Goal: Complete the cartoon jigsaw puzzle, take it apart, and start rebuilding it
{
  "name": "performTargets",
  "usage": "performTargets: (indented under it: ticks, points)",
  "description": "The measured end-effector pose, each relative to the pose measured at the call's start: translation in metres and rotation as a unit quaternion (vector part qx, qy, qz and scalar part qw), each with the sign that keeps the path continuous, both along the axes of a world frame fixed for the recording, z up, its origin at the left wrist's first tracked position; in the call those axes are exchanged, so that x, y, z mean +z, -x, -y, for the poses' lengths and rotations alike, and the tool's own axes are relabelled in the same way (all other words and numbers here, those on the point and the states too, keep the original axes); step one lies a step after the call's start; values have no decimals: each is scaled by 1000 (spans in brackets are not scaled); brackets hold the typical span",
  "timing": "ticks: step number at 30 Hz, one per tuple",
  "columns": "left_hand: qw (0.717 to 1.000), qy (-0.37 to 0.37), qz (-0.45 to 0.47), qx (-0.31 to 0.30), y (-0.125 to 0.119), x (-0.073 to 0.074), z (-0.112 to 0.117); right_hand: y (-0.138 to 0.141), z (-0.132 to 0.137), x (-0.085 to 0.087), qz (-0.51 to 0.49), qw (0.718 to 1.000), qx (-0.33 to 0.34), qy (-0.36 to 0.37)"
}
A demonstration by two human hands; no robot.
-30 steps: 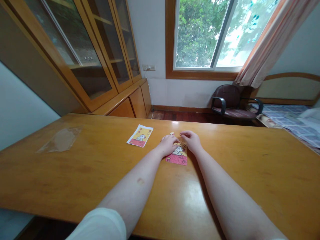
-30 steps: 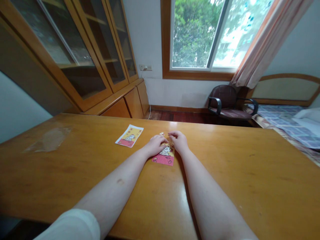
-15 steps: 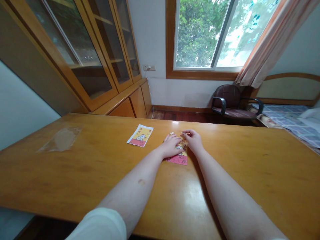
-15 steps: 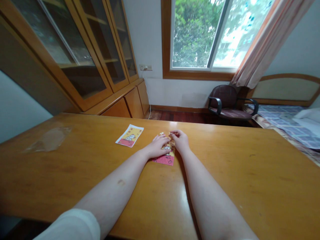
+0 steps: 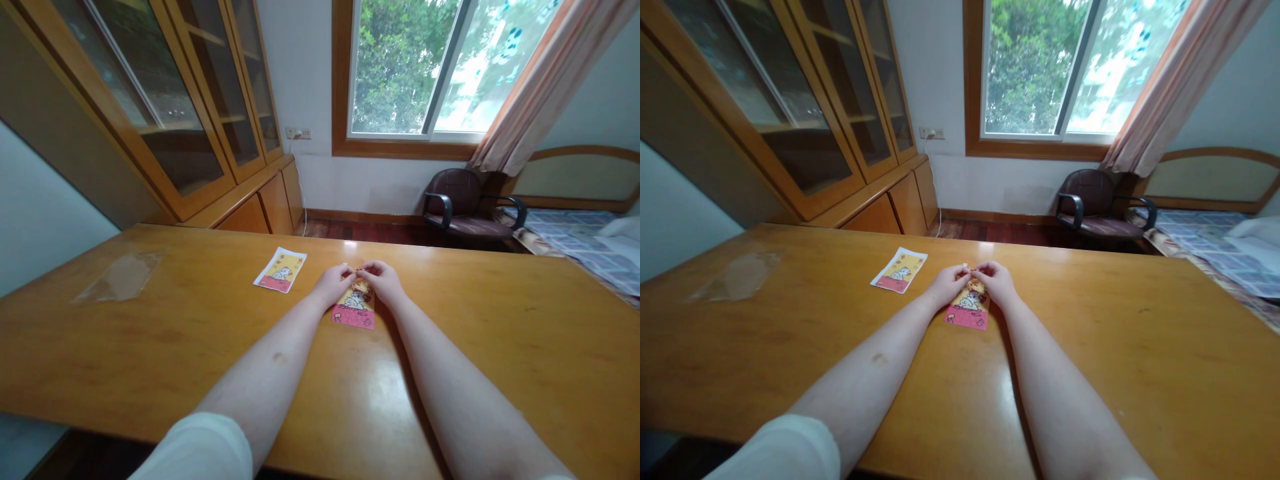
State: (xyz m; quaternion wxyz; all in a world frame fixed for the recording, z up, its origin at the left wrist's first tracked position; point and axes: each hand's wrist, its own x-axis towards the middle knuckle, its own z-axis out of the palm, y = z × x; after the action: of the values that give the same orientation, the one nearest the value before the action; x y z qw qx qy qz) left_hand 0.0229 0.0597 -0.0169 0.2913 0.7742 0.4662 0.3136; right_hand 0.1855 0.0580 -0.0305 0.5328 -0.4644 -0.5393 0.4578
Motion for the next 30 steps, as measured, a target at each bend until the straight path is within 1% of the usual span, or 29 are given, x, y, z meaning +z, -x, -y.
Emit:
performTargets:
  ticks: [2, 4, 6, 8, 9, 11, 13, 15, 18, 21, 23, 26, 30]
  points:
    - [1000, -3, -17, 3, 0, -2, -2, -2, -1, -4, 62, 998, -11, -5]
    - [998, -28, -52, 9, 1, -4, -2, -4, -1, -4, 165, 986, -33, -6]
    - [993, -61, -100, 24, 1, -4, -1, -6, 1, -1, 295, 954, -47, -6]
    - [985, -82, -149, 21, 1, -3, 2, -7, 4, 6, 421, 905, -57, -13]
    - [982, -82, -169, 1, 1, -2, 4, -7, 6, 9, 471, 879, -70, -15]
    - [975, -71, -202, -67, 1, 0, 7, -5, 10, 16, 539, 836, -102, -3]
    - [965, -53, -226, -123, 0, 2, 9, -1, 13, 21, 575, 809, -119, 25]
    - [959, -37, -240, -143, 0, 2, 10, 3, 15, 23, 592, 797, -111, 39]
    - [959, -29, -245, -136, -1, 0, 8, 8, 14, 22, 599, 795, -85, 39]
    - [963, -32, -236, -129, -1, -3, 6, 8, 11, 19, 586, 806, -68, 42]
    - [965, -33, -230, -124, -1, -5, 6, 6, 9, 17, 565, 822, -59, 36]
    - [968, -39, -217, -116, -1, -5, 5, 4, 9, 18, 522, 852, -33, 15]
    - [975, -45, -196, -91, 0, -5, 3, 4, 10, 20, 444, 895, 11, 26]
